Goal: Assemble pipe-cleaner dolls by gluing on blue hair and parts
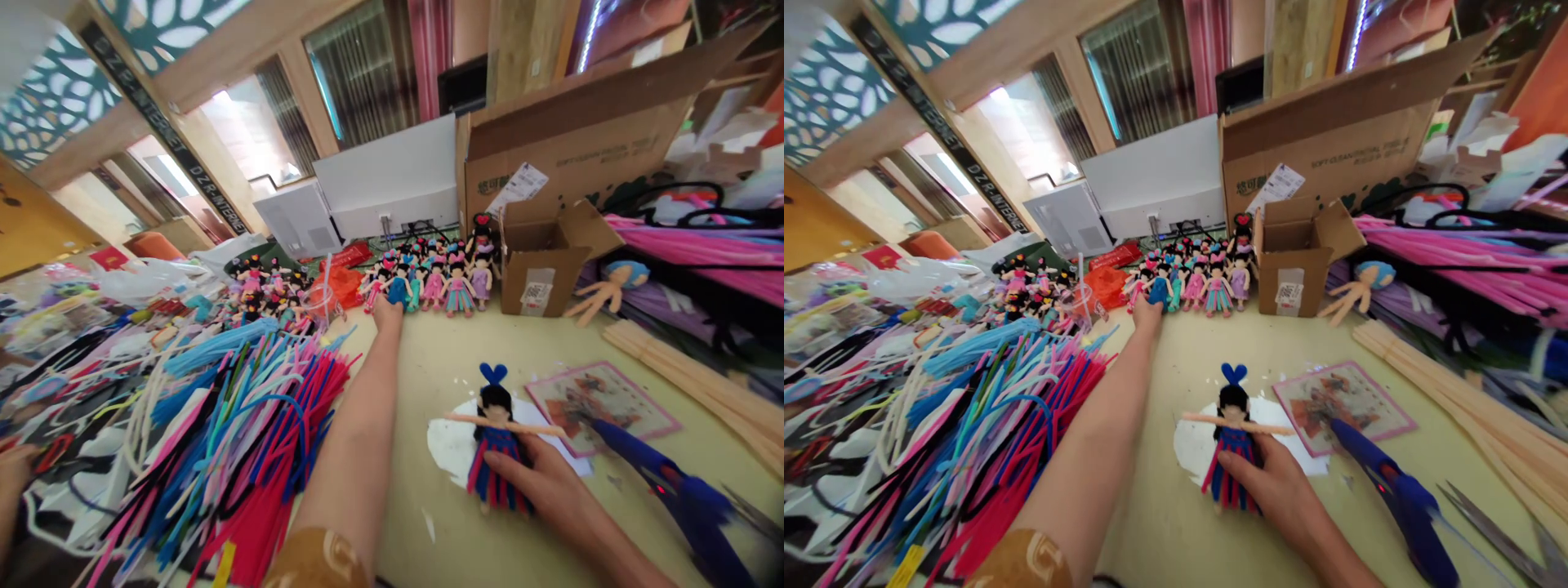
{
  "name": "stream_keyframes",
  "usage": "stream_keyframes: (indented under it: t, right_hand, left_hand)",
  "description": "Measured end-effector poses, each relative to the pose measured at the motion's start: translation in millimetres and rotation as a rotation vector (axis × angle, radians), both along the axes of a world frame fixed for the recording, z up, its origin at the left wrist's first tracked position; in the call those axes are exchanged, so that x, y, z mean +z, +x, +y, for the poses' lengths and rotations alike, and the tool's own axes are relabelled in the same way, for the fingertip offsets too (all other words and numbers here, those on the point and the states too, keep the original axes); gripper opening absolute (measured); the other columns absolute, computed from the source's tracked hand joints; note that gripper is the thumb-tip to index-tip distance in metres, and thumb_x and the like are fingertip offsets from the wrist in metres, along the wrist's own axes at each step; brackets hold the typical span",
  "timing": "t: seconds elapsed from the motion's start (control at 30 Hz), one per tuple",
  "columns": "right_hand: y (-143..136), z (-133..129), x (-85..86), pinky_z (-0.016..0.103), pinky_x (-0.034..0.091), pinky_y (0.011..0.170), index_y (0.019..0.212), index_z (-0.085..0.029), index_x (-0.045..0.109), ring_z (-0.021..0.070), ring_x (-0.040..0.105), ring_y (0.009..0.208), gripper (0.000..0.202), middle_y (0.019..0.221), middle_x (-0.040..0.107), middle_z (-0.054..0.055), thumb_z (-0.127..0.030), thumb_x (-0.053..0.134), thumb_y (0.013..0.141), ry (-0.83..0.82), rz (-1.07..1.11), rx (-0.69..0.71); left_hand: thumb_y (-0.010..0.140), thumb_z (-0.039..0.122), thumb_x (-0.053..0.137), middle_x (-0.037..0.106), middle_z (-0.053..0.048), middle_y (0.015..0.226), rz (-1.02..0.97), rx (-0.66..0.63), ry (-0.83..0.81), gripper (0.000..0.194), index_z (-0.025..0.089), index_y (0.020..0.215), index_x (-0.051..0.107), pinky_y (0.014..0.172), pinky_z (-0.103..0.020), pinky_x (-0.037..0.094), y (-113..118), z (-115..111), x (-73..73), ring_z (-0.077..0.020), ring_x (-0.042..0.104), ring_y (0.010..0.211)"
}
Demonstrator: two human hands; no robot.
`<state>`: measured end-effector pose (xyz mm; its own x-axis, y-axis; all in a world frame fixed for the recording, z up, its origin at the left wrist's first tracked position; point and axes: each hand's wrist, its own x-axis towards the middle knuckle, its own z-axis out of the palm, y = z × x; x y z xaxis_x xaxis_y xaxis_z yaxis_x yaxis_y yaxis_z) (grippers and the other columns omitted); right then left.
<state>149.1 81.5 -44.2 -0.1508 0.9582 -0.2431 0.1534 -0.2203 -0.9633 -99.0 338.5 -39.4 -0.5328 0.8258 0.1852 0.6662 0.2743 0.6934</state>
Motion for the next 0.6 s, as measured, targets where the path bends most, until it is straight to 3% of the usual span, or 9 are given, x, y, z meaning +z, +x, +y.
stream_keyframes:
  t: [0.1,0.2,0.3,0.4,0.53,0.6]
  right_hand:
    - [0.4,-0.9,1.1,0.037,0.054,0.074,0.104,-0.017,0.066,0.0278,0.066,0.086,0.05,0.096,0.072,0.008,-0.047,0.069,0.064,-0.013,0.049,0.021]
    - [1.2,-1.9,-0.3,0.035,0.054,0.072,0.104,-0.016,0.065,0.0255,0.066,0.085,0.048,0.096,0.071,0.008,-0.046,0.07,0.067,-0.01,0.104,0.032]
    - [1.6,-3.4,0.7,0.034,0.054,0.071,0.103,-0.016,0.064,0.024,0.066,0.084,0.046,0.095,0.071,0.007,-0.044,0.071,0.067,0.029,0.147,0.022]
    - [1.2,-4.9,4.0,0.034,0.054,0.071,0.101,-0.016,0.064,0.0231,0.066,0.083,0.044,0.092,0.071,0.007,-0.043,0.073,0.067,0.064,0.185,-0.003]
    - [0.2,-6.4,7.7,0.033,0.054,0.073,0.104,-0.016,0.064,0.0221,0.066,0.083,0.047,0.092,0.071,0.006,-0.042,0.074,0.067,0.094,0.254,-0.009]
    - [-0.5,-7.7,9.1,0.034,0.054,0.074,0.106,-0.016,0.063,0.0218,0.066,0.084,0.048,0.093,0.071,0.006,-0.042,0.073,0.068,0.114,0.262,-0.005]
  left_hand:
    - [0.075,0.028,0.061,0.048,-0.019,0.124,0.026,0.057,0.058,0.041,0.016,0.113,0.051,0.094,-0.041,0.039,1.0,-13.6,12.7,-0.0305,0.051,0.114]
    - [0.073,0.025,0.063,0.052,-0.017,0.117,0.019,0.021,0.169,0.036,0.014,0.107,0.055,0.096,-0.037,0.039,8.4,-34.5,29.2,-0.0276,0.051,0.112]
    - [0.076,0.026,0.06,0.061,-0.009,0.1,-0.153,-0.191,0.206,0.021,0.015,0.093,0.06,0.087,-0.03,0.043,23.6,-69.1,42.1,-0.0196,0.057,0.096]
    - [0.079,0.035,0.057,0.066,-0.005,0.086,-0.425,-0.424,0.051,0.022,0.016,0.087,0.064,0.069,-0.025,0.043,40.7,-116.6,44.4,-0.0141,0.057,0.076]
    - [0.079,0.07,0.039,0.067,-0.009,0.088,-0.789,-0.68,-0.199,0.062,0.017,0.089,0.07,0.053,-0.023,0.035,55.3,-184.8,36.0,-0.0124,0.056,0.065]
    - [0.076,0.079,0.028,0.067,-0.011,0.089,-0.918,-0.771,-0.247,0.077,0.017,0.091,0.07,0.052,-0.023,0.035,60.6,-213.4,31.0,-0.0132,0.056,0.066]
